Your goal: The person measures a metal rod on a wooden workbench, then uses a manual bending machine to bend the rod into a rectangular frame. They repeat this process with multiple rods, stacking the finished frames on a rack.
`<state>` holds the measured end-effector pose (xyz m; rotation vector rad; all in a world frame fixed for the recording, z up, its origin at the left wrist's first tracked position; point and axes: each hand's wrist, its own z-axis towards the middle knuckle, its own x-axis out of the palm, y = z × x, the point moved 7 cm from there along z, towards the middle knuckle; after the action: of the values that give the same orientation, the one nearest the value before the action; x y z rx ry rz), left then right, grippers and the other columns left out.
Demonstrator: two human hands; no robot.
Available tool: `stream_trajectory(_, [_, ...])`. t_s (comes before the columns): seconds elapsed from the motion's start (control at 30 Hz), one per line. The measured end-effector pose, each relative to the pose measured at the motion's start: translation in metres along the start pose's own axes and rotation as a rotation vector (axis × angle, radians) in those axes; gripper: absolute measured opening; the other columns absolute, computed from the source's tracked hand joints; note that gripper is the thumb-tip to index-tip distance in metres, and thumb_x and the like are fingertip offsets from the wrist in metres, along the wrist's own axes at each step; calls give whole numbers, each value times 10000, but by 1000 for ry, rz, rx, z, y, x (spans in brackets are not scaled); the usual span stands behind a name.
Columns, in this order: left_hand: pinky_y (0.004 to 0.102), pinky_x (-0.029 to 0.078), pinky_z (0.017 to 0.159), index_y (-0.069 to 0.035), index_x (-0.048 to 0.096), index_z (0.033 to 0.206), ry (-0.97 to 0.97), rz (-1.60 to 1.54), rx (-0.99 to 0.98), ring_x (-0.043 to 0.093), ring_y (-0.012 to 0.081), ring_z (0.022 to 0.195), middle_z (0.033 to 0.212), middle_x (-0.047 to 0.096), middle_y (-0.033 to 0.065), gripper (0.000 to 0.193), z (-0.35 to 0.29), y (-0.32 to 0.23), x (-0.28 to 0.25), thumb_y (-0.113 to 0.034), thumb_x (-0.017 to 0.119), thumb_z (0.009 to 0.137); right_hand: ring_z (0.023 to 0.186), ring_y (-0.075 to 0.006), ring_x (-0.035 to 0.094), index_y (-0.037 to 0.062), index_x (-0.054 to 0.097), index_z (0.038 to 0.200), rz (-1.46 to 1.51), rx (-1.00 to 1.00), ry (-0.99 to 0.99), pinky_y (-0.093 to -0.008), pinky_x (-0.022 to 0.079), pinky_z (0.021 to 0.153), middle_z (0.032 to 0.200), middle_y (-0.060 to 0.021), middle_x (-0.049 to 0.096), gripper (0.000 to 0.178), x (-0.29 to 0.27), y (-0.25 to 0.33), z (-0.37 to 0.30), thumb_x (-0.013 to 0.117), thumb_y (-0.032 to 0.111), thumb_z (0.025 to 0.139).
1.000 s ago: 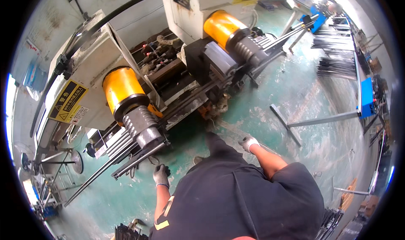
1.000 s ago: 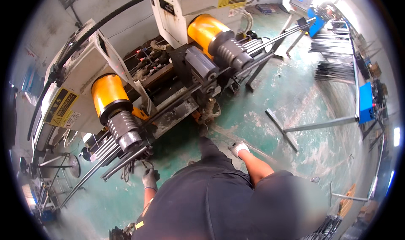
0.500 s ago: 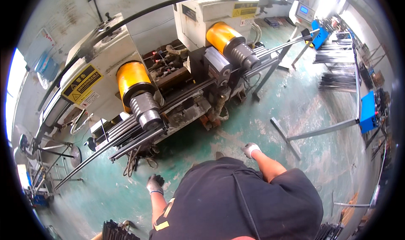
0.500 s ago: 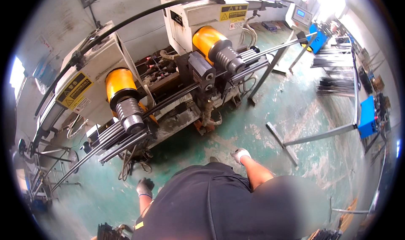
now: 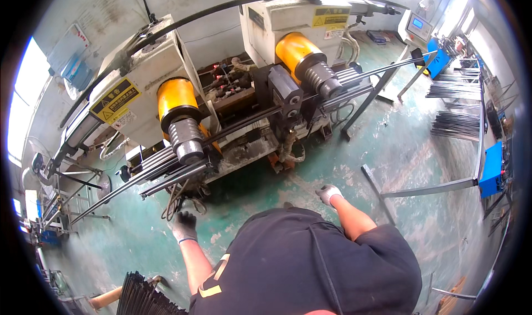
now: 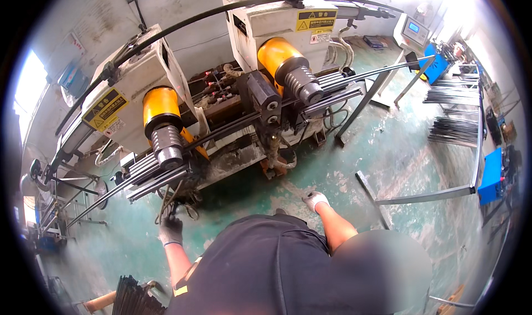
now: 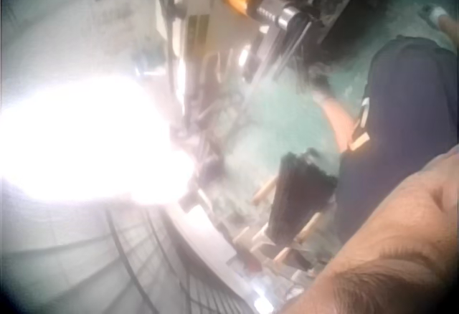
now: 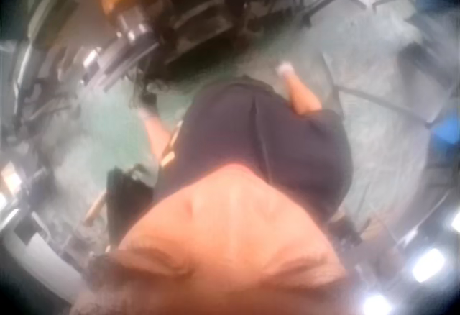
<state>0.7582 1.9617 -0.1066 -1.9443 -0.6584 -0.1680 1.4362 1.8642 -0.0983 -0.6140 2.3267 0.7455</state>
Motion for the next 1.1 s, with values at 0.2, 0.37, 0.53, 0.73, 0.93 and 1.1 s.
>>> stream_trajectory(0.2, [399, 479, 848, -128, 596, 1048, 18, -246, 223, 580, 243, 898, 969, 616, 51, 294, 4, -88, -4, -392, 467, 1037, 752, -229, 716, 13, 733, 1050, 14, 23, -112, -373, 557, 743, 804, -118, 737, 419, -62, -12, 1, 623, 392, 906])
stream_trajectory(0.37, [404, 506, 886, -59, 612, 1154, -180, -122, 497, 623, 233, 908, 1054, 655, 101, 448, -82, -240, 94, -480, 494, 1054, 933, -390, 709, 26, 738, 1005, 226, -84, -563, -433, 539, 870, 910, -220, 736, 446, -193, 15, -3, 626, 443, 892])
stream_trajectory(0.53, [336, 481, 995, 42, 584, 1290, -325, 153, 880, 606, 222, 1113, 1237, 632, 135, 495, -152, -372, 177, -392, 484, 1074, 821, -224, 706, 30, 724, 1047, 512, -324, -931, -361, 532, 801, 839, -131, 734, 394, -366, 92, -70, 653, 394, 914])
stream_trajectory(0.73, [328, 498, 971, 48, 583, 1320, -312, 270, 1041, 621, 199, 1096, 1211, 655, 108, 473, -180, -451, 277, -339, 540, 1053, 830, -147, 644, 12, 696, 1134, 507, -619, -1202, -300, 500, 822, 904, -72, 705, 432, -493, 188, -157, 656, 394, 936])
stream_trajectory(0.93, [308, 520, 933, 46, 670, 1203, -268, 365, 1147, 673, 196, 1009, 1111, 697, 124, 396, -211, -478, 388, -294, 589, 1017, 1153, -301, 667, 40, 623, 1324, 302, -597, -1432, -362, 477, 1006, 1235, -160, 703, 768, -578, 246, -202, 669, 614, 816])
stream_trajectory(1.1, [311, 529, 913, 45, 689, 1160, -82, 613, 1267, 694, 194, 985, 1050, 725, 126, 416, -208, -494, 449, -331, 595, 1010, 1112, -305, 681, 15, 616, 1326, -48, -398, -1509, -385, 476, 1004, 1217, -159, 714, 758, -632, 303, -188, 617, 606, 851])
